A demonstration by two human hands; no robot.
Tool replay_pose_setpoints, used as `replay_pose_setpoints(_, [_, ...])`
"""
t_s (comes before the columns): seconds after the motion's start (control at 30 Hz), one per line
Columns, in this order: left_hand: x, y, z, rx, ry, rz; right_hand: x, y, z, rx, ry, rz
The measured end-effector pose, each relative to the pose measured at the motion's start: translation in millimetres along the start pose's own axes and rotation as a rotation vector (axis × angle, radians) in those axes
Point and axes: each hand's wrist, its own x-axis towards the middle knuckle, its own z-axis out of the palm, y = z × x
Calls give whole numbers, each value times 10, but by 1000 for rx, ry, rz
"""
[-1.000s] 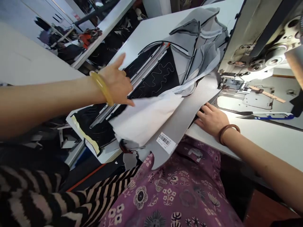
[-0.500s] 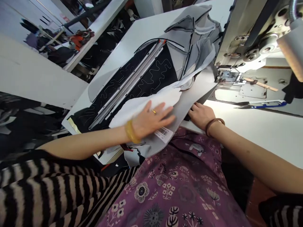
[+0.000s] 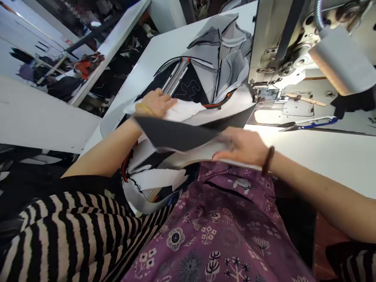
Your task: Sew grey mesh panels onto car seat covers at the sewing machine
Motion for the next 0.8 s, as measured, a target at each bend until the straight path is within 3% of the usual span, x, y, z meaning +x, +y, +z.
replay_pose_setpoints(0.1, [-101, 140, -34, 6, 49, -5, -160, -64, 288, -324, 76, -347])
replay_pose_setpoints(0.17, [-192, 277, -74, -8, 119, 56, -215, -86, 441, -467, 121, -455])
replay_pose_setpoints(0.23, [-217, 466, -126, -6, 107, 203, -222, -84, 514, -494, 129, -462])
replay_pose_setpoints(0.33, [-77, 876, -179, 23, -40, 411, -190, -44, 503, -470, 157, -442])
replay_pose_setpoints(0.4, [90, 1182, -176, -28, -113, 430, -168, 10, 454, -470, 185, -437])
replay_pose_setpoints(0.5, [301, 1522, -161, -232, -57, 297, -142, 127, 363, -525, 194, -435])
replay_pose_setpoints(0.57, [355, 1626, -187, -351, -59, 218, -122, 212, 310, -569, 198, -458])
replay_pose_setpoints(0.7, [305, 1688, -335, -489, -338, 290, -62, 336, 272, -562, 225, -518])
replay_pose_setpoints(0.8, [296, 1718, -398, -473, -385, 266, -24, 355, 293, -575, 196, -517])
